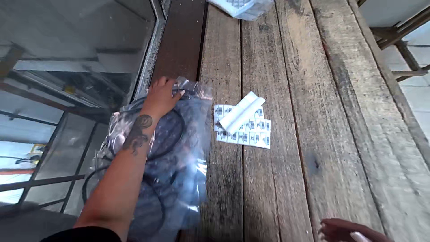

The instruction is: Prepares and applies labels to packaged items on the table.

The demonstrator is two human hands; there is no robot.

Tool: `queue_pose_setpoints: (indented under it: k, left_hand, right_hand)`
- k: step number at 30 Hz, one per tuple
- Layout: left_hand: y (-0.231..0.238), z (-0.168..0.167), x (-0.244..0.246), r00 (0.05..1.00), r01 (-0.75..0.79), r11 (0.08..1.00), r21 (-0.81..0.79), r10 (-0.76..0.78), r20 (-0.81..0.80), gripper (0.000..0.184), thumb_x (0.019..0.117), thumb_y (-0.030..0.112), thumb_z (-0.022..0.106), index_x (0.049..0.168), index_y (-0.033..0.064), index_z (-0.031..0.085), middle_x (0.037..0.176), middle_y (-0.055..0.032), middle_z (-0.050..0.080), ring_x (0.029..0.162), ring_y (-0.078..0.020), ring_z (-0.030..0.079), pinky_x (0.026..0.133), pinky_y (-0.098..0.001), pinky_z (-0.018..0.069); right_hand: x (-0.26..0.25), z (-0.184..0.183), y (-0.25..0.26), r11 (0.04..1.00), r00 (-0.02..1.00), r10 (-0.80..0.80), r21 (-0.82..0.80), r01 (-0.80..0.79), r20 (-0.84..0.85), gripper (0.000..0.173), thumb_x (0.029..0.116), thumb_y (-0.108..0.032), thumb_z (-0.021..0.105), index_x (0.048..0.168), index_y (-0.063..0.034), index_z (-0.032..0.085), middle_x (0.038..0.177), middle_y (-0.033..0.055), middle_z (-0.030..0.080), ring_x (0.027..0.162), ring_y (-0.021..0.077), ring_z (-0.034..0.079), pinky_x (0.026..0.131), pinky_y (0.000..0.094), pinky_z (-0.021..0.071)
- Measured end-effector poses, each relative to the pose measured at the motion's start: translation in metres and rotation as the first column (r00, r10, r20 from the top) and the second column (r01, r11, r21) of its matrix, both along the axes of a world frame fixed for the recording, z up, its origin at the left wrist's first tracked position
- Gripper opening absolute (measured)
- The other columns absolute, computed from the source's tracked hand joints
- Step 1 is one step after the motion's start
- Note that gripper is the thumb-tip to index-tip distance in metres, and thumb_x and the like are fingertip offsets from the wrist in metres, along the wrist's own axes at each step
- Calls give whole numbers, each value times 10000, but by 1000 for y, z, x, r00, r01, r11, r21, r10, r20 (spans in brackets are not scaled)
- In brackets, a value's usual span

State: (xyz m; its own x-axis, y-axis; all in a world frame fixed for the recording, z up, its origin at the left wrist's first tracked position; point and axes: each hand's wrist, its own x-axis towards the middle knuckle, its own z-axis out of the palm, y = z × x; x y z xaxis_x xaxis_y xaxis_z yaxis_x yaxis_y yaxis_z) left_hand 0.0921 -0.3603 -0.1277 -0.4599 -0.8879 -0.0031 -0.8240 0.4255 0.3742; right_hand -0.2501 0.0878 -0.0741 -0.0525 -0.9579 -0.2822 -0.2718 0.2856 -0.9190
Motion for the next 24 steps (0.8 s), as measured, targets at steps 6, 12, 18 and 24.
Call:
queue_pose_setpoints:
  k: [6, 12, 18, 24]
  left_hand:
    - [175, -11, -3, 991, -90, 995, -51, 95, 91, 795, 975, 471, 648, 1582, 45, 361, 1621, -247, 338, 1499, -475, 301, 1197, -692, 196]
    - [240, 6, -17, 971, -74, 980, -185, 29, -235, 330, 1082, 127, 454, 1300, 41, 686, 1323, -169, 679, 1248, -355, 642, 1097, -551, 454]
    - [403, -48, -73, 842, 228, 893, -387, -381, -382, 289, 997, 32, 528, 1180, 46, 751, 1256, -100, 727, 1244, -245, 659, 1116, -438, 483]
    - [428, -89, -88, 817, 354, 904, 239, -176, -549, 436, 1001, 397, 609, 1303, 96, 704, 1367, -60, 667, 1353, -235, 563, 1169, -491, 412]
  right_hand:
    - [13, 13, 38, 993, 996, 75, 82, -79, 53, 499, 1134, -338, 303, 1135, -2, 672, 1023, 35, 746, 870, 108, 724, 826, 365, 619]
    - [38, 8, 63, 939, 920, 332, 17, -343, 206, 574, 1109, -493, 296, 1025, -99, 705, 859, -25, 712, 743, 52, 678, 703, 255, 596]
    - [40, 14, 76, 838, 787, 521, -20, -546, 331, 508, 1096, -467, 401, 920, -79, 678, 774, -55, 637, 709, -27, 587, 644, 161, 491]
    - [11, 22, 78, 761, 698, 638, -127, -637, 325, 249, 978, -300, 692, 964, -54, 724, 882, -14, 708, 818, 16, 652, 741, 206, 552]
